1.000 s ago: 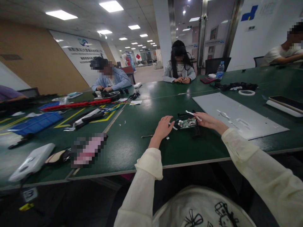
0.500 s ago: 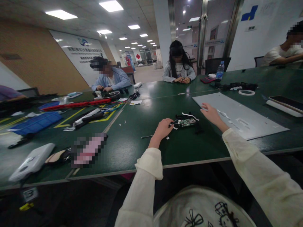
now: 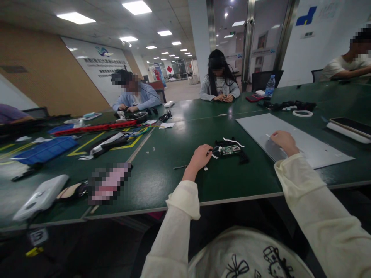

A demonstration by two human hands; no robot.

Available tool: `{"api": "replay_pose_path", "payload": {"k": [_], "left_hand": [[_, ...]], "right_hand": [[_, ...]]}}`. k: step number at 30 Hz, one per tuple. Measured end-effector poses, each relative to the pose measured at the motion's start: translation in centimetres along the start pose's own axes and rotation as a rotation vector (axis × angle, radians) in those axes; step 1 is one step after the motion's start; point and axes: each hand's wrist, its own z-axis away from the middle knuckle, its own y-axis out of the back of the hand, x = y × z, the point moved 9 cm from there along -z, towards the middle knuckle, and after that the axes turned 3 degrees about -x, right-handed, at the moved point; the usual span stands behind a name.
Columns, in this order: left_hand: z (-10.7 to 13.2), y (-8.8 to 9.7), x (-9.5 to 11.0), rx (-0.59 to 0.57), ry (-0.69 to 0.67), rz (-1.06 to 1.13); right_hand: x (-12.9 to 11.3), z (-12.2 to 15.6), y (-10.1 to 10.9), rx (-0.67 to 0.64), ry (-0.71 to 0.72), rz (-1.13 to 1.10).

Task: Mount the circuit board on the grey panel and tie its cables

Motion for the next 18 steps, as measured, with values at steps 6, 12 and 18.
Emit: {"api": "replay_pose_path", "payload": {"k": [6, 12, 18], "left_hand": [[0.0, -0.1, -0.1, -0.004, 0.006, 0.002], [0.0, -0.1, -0.3, 0.009, 0.004, 0.001], [-0.2, 0.1, 0.0, 0.032, -0.015, -0.043]], "right_hand": [[-3.1, 0.6, 0.1, -0.018, 0.137, 0.013], [-9.9, 4.2, -2.7, -0.176, 0.250, -0.247], [-19.9, 12.4, -9.9, -0.661, 0.244, -0.617]]}}
